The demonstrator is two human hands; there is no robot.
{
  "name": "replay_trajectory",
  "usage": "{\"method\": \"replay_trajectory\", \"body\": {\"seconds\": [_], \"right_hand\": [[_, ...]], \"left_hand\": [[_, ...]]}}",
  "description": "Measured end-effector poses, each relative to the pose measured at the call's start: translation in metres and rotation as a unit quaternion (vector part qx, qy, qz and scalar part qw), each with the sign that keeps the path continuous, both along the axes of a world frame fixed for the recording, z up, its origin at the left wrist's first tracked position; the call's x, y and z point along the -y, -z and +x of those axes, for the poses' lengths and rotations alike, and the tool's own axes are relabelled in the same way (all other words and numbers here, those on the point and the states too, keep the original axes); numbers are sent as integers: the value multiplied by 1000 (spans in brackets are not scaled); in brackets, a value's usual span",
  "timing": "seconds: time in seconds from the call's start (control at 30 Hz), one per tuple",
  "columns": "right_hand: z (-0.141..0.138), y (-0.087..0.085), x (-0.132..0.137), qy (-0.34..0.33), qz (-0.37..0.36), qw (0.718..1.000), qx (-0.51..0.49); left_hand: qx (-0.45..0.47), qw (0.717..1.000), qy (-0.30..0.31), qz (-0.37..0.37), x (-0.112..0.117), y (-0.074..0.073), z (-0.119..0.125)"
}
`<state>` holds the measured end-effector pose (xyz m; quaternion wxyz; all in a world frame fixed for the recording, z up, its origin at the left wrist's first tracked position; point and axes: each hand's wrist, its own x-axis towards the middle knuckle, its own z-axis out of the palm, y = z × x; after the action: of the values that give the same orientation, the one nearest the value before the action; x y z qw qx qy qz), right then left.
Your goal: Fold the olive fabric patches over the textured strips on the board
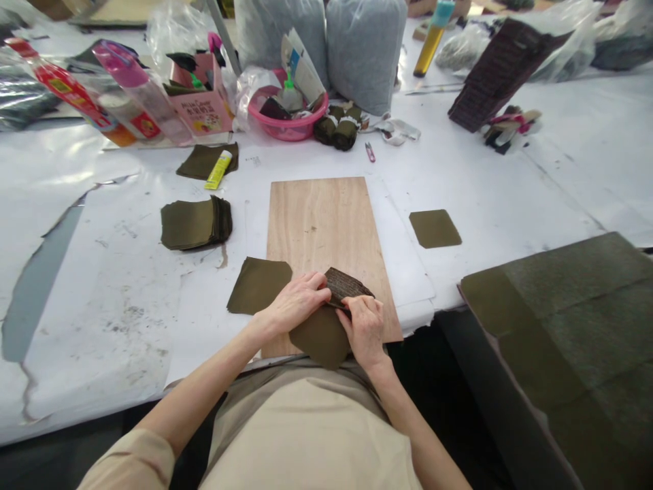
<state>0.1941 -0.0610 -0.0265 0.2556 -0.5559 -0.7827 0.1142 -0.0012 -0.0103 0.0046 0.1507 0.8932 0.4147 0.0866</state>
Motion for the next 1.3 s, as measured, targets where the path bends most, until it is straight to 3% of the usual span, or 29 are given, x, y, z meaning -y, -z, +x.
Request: {"method": "replay_trajectory", "body": {"seconds": [0.5, 0.7, 0.9, 1.3], "right_hand": [[34, -3, 18, 41, -9, 998, 44], [14, -12, 10, 26, -7, 1000, -2], [-13, -1, -1, 13, -21, 1000, 14], [-13, 3, 1, 19, -12, 1000, 6]], "left_hand": [[3, 1000, 2, -19, -14, 0, -8], [9, 1000, 16, -13, -15, 1, -9], [6, 1000, 17, -11, -16, 1, -9], [20, 1000, -23, -3, -12, 8, -16]]}}
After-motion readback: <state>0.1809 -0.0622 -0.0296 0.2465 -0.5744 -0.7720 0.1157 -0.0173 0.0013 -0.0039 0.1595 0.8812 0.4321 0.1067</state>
